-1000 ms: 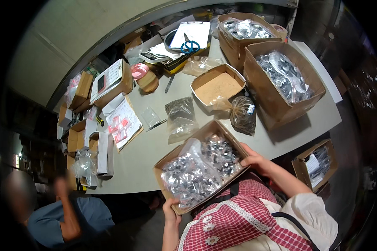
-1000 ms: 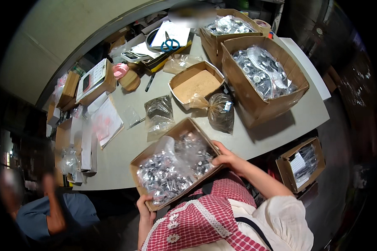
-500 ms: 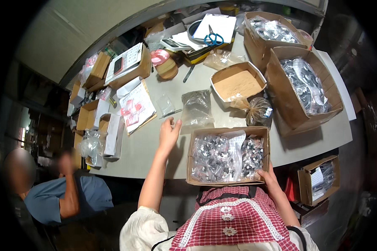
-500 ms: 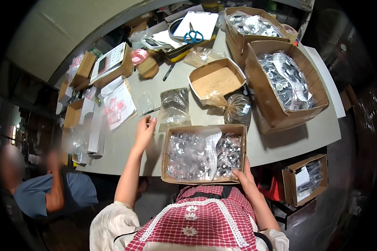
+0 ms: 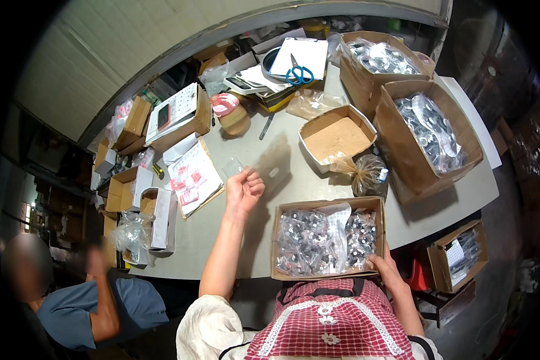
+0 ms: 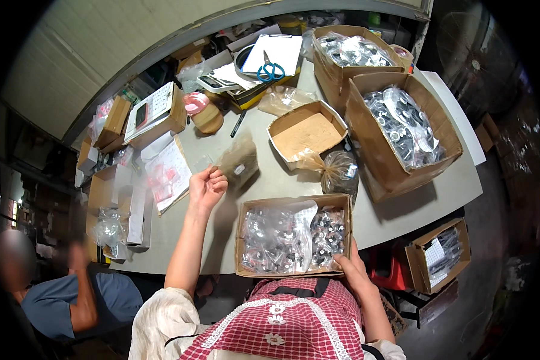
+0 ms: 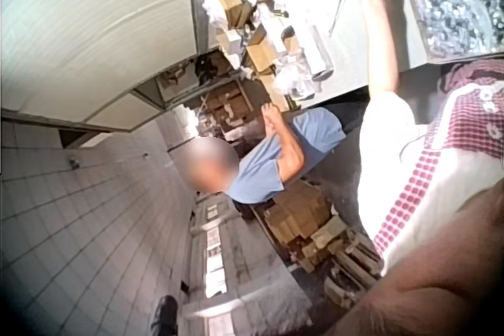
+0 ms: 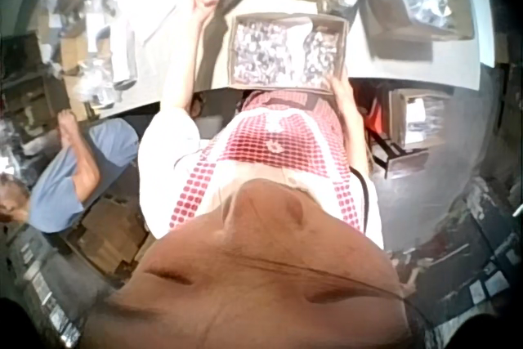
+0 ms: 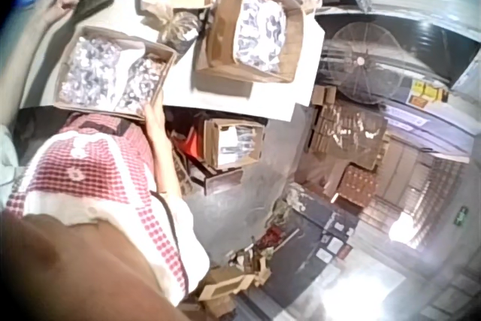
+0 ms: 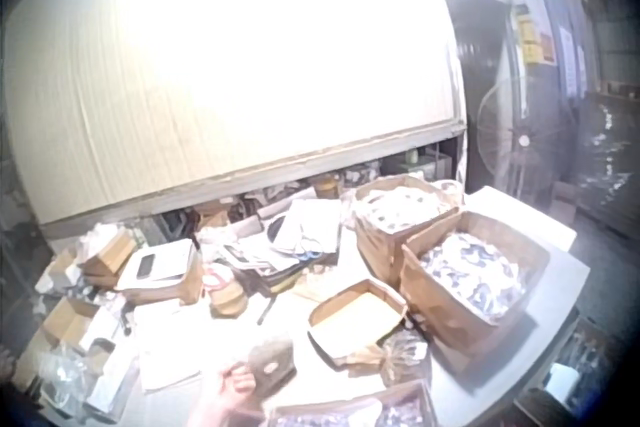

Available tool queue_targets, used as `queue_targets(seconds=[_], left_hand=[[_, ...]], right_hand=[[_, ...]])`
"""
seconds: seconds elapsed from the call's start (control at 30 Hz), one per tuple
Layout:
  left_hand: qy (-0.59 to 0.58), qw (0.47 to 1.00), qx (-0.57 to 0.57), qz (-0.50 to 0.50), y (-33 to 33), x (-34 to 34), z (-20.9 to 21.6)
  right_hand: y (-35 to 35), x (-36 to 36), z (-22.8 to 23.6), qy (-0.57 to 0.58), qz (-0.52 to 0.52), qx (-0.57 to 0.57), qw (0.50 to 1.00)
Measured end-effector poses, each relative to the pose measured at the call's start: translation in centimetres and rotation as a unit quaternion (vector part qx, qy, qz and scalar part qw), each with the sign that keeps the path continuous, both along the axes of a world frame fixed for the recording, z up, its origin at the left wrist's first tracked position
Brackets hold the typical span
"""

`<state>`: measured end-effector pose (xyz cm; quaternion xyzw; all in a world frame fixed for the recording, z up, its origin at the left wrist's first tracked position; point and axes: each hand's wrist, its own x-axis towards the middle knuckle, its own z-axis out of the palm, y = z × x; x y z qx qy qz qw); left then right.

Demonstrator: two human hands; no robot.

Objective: The person picks up small metal hardware components from a box, places them into small plastic bags, and then puts the bags into a larger cardboard box on a table.

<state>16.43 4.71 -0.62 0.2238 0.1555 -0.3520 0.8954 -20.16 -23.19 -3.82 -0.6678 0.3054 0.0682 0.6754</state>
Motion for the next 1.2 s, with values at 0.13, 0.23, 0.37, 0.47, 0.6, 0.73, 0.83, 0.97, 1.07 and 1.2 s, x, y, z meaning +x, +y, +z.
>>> queue_targets(seconds=[0.13, 0.23, 0.37, 0.47, 0.6, 0.73, 0.83, 0.97, 1.07, 1.2], left_hand=[[0.01, 0.997, -0.067, 0.033, 4.1, -2.8, 2.1], [0.024, 0.993, -0.105, 0.054, 7.7, -6.7, 4.0], [-0.013, 0.99, -0.104, 0.099, 12.4, -10.5, 5.5], [-0.057, 0.985, -0.061, 0.148, 15.6, -12.6, 6.4], [-0.07, 0.971, -0.062, 0.219, 19.1, -15.0, 5.1], [-0.06, 0.952, -0.077, 0.289, 21.4, -18.5, 1.5], [-0.05, 0.938, -0.037, 0.341, 22.0, -21.2, 0.3], [-0.015, 0.932, 0.024, 0.36, 22.1, -22.8, -1.3], [-0.001, 0.919, 0.055, 0.389, 21.9, -22.7, -1.7], [-0.004, 0.898, 0.103, 0.428, 21.7, -22.8, -2.2]], right_hand=[[-0.3, 0.5, -1.3, 0.015, 0.026, -0.035, 0.999], [-0.3, 0.8, -1.9, 0.033, 0.045, -0.042, 0.998], [-0.1, 1.5, -2.0, 0.071, 0.07, -0.053, 0.994], [0.6, 3.6, -1.1, 0.085, 0.119, -0.107, 0.983], [1.8, 8.4, 0.4, 0.122, 0.232, -0.168, 0.95], [2.4, 15.1, 2.8, 0.121, 0.396, -0.258, 0.873], [1.3, 22.3, 7.5, 0.071, 0.544, -0.377, 0.746], [-2.6, 33.0, 4.6, -0.184, 0.261, -0.41, 0.854], [-7.4, 43.3, -0.6, -0.201, 0.172, -0.599, 0.756], [-8.0, 50.5, -3.2, -0.051, 0.176, -0.649, 0.738]])
